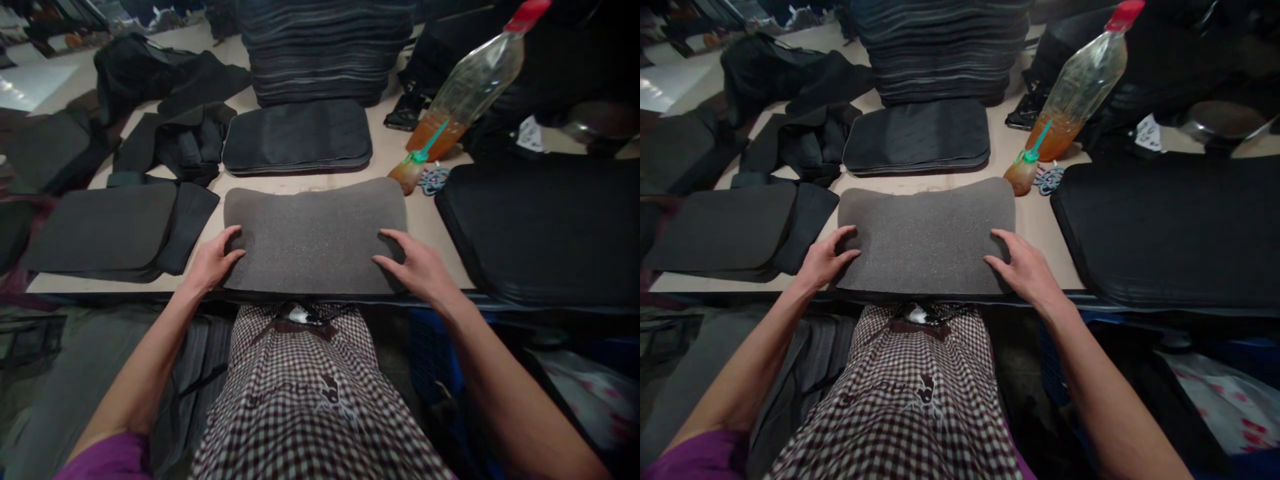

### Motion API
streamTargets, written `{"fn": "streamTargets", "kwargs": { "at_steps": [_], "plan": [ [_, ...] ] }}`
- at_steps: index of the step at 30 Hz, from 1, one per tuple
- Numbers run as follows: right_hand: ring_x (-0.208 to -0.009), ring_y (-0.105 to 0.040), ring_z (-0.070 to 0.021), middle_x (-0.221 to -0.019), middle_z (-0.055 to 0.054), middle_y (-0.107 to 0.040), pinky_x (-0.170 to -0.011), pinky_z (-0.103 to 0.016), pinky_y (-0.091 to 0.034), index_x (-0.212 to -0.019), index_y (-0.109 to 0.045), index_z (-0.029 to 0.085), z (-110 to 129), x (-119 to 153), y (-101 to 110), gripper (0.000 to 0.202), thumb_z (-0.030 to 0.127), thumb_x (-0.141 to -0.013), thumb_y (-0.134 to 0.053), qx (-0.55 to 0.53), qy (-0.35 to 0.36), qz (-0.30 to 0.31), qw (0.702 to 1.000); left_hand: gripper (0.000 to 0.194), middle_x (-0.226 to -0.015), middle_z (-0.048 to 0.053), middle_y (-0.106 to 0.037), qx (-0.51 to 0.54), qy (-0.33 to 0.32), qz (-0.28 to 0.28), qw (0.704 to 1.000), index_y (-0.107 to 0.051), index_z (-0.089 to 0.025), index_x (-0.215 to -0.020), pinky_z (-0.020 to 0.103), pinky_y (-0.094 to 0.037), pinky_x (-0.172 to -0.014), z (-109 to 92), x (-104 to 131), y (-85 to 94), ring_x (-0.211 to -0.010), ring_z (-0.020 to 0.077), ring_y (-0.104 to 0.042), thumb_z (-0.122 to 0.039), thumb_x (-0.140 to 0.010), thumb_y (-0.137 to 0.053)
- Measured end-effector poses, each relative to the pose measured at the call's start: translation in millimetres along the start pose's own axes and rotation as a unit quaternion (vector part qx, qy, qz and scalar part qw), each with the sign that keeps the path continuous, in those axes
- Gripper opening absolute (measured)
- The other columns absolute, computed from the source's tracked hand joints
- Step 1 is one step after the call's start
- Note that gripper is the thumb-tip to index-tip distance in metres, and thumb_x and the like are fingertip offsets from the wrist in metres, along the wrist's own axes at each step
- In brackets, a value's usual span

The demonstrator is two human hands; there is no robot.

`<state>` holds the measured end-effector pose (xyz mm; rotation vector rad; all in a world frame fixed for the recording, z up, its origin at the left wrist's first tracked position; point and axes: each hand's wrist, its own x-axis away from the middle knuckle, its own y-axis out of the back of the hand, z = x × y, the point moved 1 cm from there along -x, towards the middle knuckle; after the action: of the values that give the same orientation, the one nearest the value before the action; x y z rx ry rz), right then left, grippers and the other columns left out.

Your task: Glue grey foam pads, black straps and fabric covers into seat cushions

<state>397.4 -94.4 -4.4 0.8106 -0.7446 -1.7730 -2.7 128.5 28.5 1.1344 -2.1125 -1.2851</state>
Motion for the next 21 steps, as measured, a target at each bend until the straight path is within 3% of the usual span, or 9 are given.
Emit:
{"fn": "streamTargets", "kwargs": {
  "at_steps": [21],
  "plan": [
    [-0.119,-0.065,-0.0363,-0.134,-0.011,-0.067,-0.106,-0.054,-0.051,-0.135,-0.062,0.022,2,-11,3,0.058,0.05,-0.084,-0.072,-0.029,-0.06,-0.003,0.998,0.062,-0.138,0.006,-0.066,0.028,0.022,-0.006,0.999,-0.057,-0.029,-0.143,0.043,-0.048,-0.109,10,-12,3.1,-0.125,0.0285,-0.063,-0.039,-0.085,-0.076]
  ]
}}
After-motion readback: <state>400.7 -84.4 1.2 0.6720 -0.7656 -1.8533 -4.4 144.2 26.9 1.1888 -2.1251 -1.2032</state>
